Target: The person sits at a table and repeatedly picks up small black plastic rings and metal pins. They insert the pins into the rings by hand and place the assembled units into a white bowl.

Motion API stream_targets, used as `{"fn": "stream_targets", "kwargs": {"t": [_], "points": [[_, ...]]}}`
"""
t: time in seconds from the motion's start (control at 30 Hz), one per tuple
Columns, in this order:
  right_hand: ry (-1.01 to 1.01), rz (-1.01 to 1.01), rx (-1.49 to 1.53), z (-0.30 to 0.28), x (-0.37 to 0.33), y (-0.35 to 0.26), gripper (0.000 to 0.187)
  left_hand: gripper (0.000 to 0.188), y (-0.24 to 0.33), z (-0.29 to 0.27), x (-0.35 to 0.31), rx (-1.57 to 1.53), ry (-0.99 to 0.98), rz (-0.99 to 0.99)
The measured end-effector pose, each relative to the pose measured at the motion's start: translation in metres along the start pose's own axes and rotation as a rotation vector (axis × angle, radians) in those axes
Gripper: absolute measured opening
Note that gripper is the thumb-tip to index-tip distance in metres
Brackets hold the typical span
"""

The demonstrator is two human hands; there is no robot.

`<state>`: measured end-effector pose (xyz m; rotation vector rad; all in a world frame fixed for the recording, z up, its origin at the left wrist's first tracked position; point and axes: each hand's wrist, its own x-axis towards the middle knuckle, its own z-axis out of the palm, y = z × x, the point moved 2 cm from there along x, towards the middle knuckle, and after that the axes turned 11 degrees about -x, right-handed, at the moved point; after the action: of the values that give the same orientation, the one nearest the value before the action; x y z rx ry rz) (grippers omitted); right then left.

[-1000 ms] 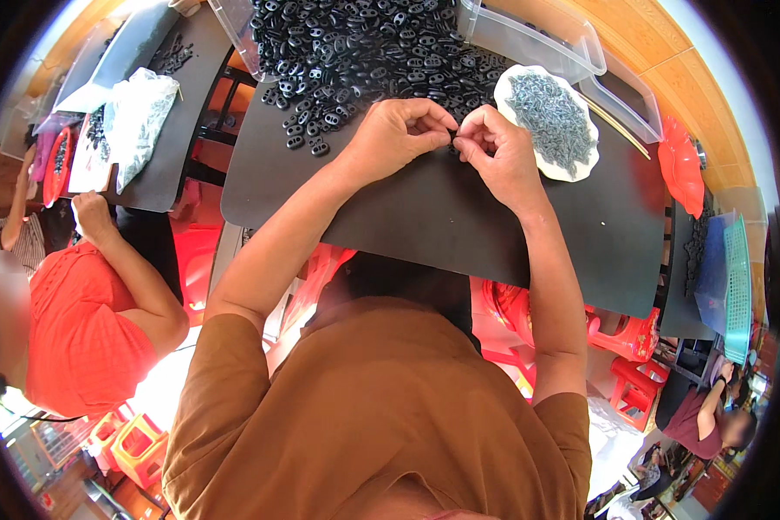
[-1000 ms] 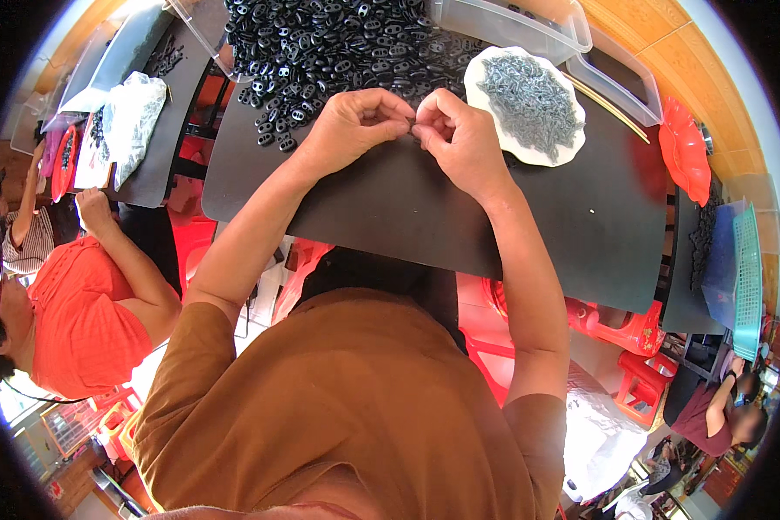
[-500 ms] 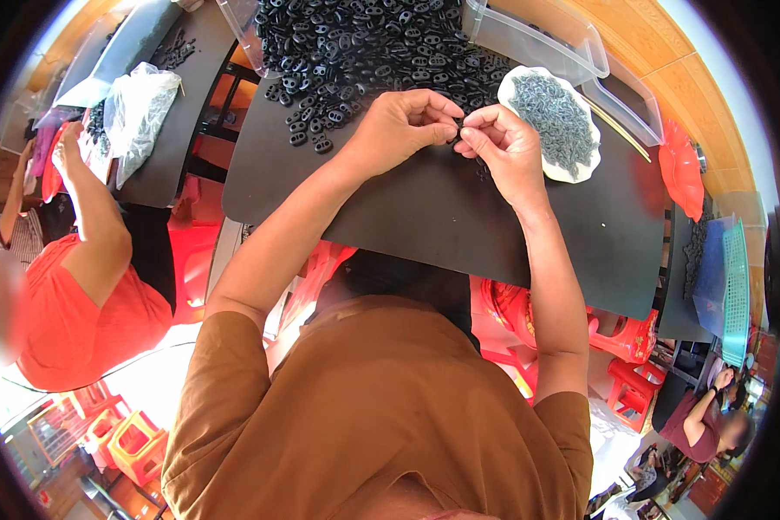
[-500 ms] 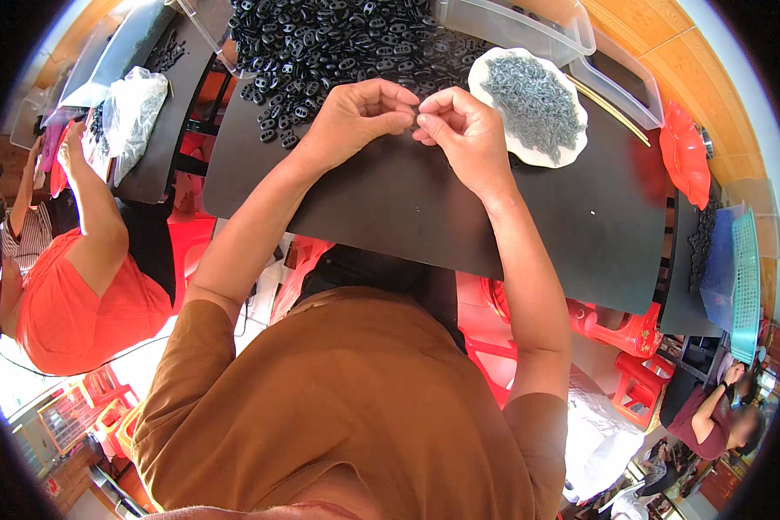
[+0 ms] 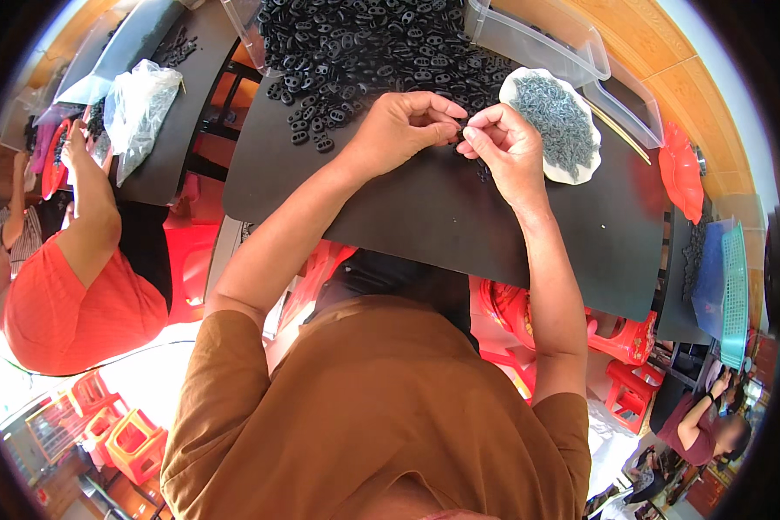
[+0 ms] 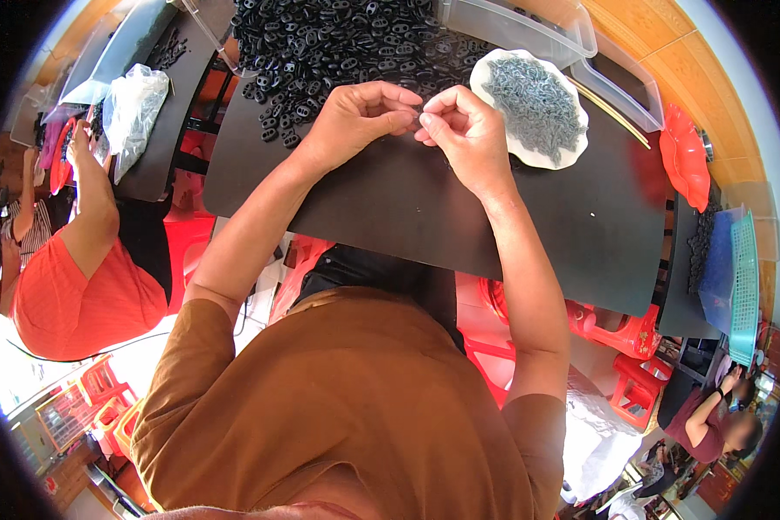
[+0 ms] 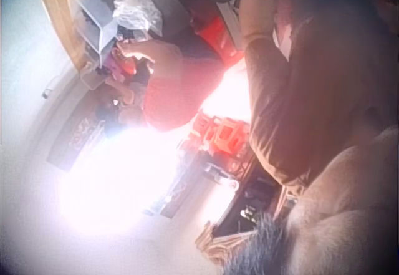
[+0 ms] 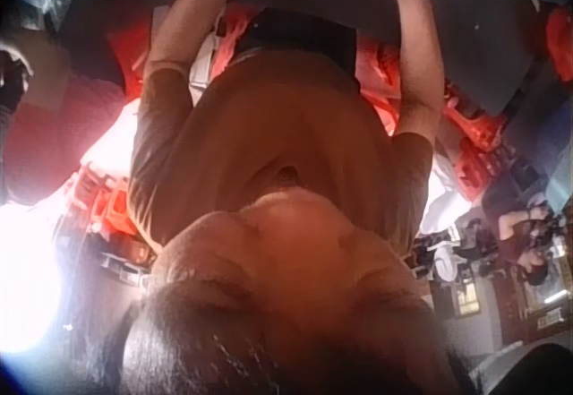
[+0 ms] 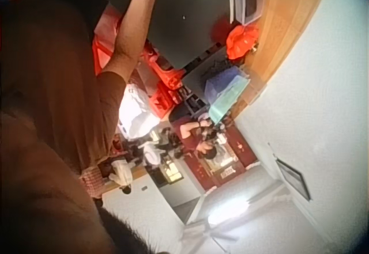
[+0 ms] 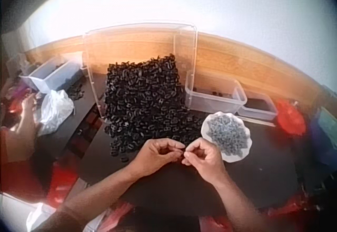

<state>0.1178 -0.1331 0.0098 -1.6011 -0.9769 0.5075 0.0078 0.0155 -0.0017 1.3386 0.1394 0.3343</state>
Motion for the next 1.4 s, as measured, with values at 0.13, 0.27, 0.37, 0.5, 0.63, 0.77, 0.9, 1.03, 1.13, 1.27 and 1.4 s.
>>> {"fn": "stream_targets", "kwargs": {"t": [0.13,0.27,0.37,0.5,0.63,0.77,0.9,1.03,1.13,1.27,1.4], "points": [[-0.020,0.022,-0.070,0.000,0.000,-0.001,0.004,0.020,-0.002,0.001,0.000,0.066,-0.012,0.070],[-0.017,0.024,-0.136,0.002,-0.003,0.000,0.004,0.021,0.000,0.005,-0.001,0.207,0.010,0.134],[0.009,0.020,-0.139,0.005,-0.002,0.002,0.004,0.023,-0.001,0.005,0.000,0.268,-0.004,0.108],[0.025,0.021,-0.074,0.004,0.000,0.002,0.004,0.024,0.002,0.004,0.001,0.229,-0.023,0.076],[0.079,-0.033,0.028,0.001,0.001,0.001,0.004,0.024,0.000,0.002,0.002,-0.019,0.005,0.056],[0.098,-0.061,0.038,0.000,0.003,0.003,0.004,0.024,0.001,0.001,0.001,-0.155,0.045,-0.062],[0.090,-0.058,-0.017,0.003,0.001,0.000,0.004,0.021,0.006,0.002,0.000,0.028,0.015,-0.070],[0.080,-0.046,-0.035,0.005,0.000,0.002,0.004,0.018,0.002,0.003,0.001,0.034,0.020,-0.047],[0.076,-0.066,-0.014,0.007,0.000,0.005,0.004,0.016,0.001,0.004,0.001,0.065,0.024,-0.026],[0.057,-0.045,-0.005,0.006,0.001,0.007,0.003,0.016,0.003,0.003,0.002,0.064,0.013,-0.018],[0.046,-0.011,0.025,0.008,0.001,0.001,0.007,0.019,0.017,-0.001,0.002,0.236,-0.012,-0.030]]}}
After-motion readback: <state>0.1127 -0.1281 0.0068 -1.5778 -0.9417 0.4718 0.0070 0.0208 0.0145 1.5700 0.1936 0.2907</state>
